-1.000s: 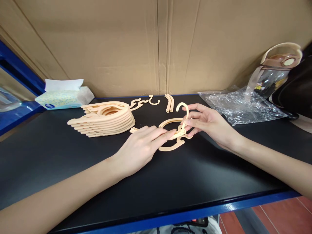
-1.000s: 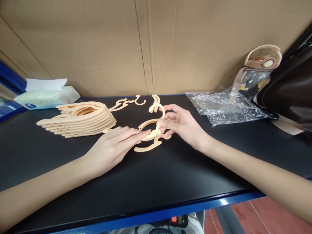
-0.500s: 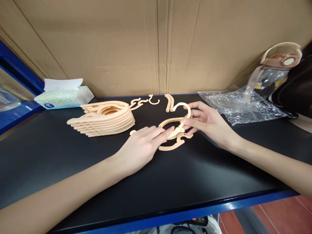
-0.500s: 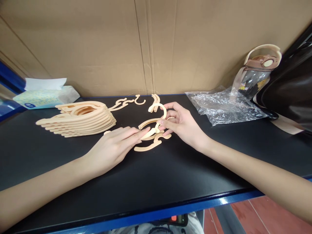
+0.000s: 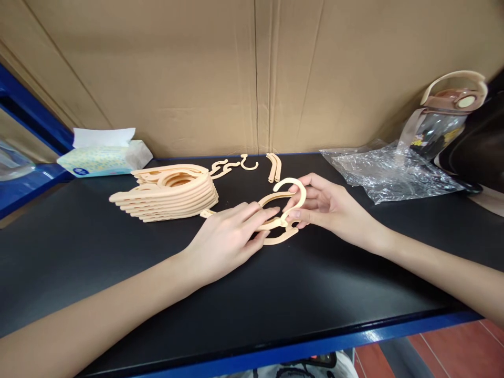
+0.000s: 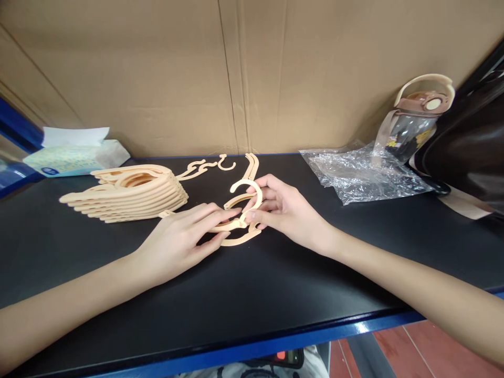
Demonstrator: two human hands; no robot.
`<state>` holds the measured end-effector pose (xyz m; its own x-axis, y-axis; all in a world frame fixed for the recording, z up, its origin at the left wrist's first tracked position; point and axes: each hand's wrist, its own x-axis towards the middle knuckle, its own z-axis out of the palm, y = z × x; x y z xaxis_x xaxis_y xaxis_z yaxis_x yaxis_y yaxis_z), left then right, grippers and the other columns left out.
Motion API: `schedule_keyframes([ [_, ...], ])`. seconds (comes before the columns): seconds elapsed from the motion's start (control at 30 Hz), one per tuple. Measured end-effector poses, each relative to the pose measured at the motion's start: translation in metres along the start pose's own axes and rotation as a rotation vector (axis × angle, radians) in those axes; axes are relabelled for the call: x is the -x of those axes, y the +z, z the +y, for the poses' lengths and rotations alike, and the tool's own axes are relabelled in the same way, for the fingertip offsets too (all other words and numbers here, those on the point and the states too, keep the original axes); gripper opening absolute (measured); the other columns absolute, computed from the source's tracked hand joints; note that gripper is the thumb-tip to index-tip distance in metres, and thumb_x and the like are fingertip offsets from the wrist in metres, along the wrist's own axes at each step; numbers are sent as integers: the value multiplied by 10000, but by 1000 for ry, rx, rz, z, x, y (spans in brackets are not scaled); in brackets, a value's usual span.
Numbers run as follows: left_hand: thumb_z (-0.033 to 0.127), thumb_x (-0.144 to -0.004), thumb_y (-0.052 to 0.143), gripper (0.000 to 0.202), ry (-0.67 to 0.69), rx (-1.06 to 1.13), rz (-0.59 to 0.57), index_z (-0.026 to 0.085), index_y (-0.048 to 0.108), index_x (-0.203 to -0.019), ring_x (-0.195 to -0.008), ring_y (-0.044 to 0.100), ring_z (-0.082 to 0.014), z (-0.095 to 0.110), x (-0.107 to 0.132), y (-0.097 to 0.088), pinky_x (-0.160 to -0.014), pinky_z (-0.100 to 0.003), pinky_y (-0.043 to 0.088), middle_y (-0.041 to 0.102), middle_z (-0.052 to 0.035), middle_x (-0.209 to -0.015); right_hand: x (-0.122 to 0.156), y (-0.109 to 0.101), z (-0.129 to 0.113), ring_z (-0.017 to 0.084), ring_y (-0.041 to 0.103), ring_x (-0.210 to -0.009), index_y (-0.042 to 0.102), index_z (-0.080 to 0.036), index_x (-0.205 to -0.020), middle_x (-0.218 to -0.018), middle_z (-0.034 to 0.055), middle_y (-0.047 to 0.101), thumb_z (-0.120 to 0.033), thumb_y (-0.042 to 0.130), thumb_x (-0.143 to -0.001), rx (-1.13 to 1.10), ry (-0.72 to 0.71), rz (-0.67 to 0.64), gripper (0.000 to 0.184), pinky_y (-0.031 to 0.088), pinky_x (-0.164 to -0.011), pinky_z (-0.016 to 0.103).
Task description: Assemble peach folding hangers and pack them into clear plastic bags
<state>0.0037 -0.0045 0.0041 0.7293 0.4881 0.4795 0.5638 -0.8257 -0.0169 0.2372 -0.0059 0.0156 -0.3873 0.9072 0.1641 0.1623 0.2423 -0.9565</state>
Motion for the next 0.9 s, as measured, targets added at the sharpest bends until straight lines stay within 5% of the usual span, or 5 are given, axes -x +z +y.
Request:
schedule_keyframes([
  [0.13, 176, -946, 448, 246, -157, 170, -32, 196, 504, -1184, -733, 649, -127, 2, 2, -7, -563, -210, 446, 674, -3, -929, 2, -9, 1, 230, 633, -1033, 478, -294, -1298, -1098, 34, 671, -422, 717, -809, 496, -205, -82, 559, 503, -925, 441],
  [0.27, 211, -928, 468, 253, -356, 500, -125, 243, 434, -1176, -692, 632, -112, 0, 2, -13, -569, -202, 487, 650, 22, -917, 1, -16, 3, 282, 544, -1168, 602, -284, -1243, -1224, 61, 648, -518, 715, -786, 828, -320, -254, 525, 404, -999, 486],
  [0.43, 269, -925, 482, 194, -572, 960, -198, 243, 445, -1114, -566, 536, -82, -2, -5, -13, -422, -171, 463, 575, 23, -879, -2, -17, 6, 217, 576, -1015, 665, -230, -1068, -1038, 47, 676, -404, 583, -929, 893, -363, -267, 238, 382, -962, 408],
  [0.7, 336, -932, 550, 187, -744, 1301, -248, 202, 497, -1051, -566, 527, -84, -4, -11, -15, -443, -195, 508, 558, 24, -796, -6, -16, 12, 206, 569, -940, 636, -229, -1052, -1021, 41, 666, -405, 559, -947, 882, -369, -241, 219, 395, -898, 386],
  [0.9, 353, -942, 571, 166, -824, 1432, -292, 190, 556, -962, -615, 546, -94, -7, -10, -15, -505, -208, 530, 578, 12, -802, -17, -32, 20, 235, 572, -981, 671, -233, -1067, -1049, 74, 645, -373, 534, -954, 897, -376, 24, 226, 451, -884, 405],
])
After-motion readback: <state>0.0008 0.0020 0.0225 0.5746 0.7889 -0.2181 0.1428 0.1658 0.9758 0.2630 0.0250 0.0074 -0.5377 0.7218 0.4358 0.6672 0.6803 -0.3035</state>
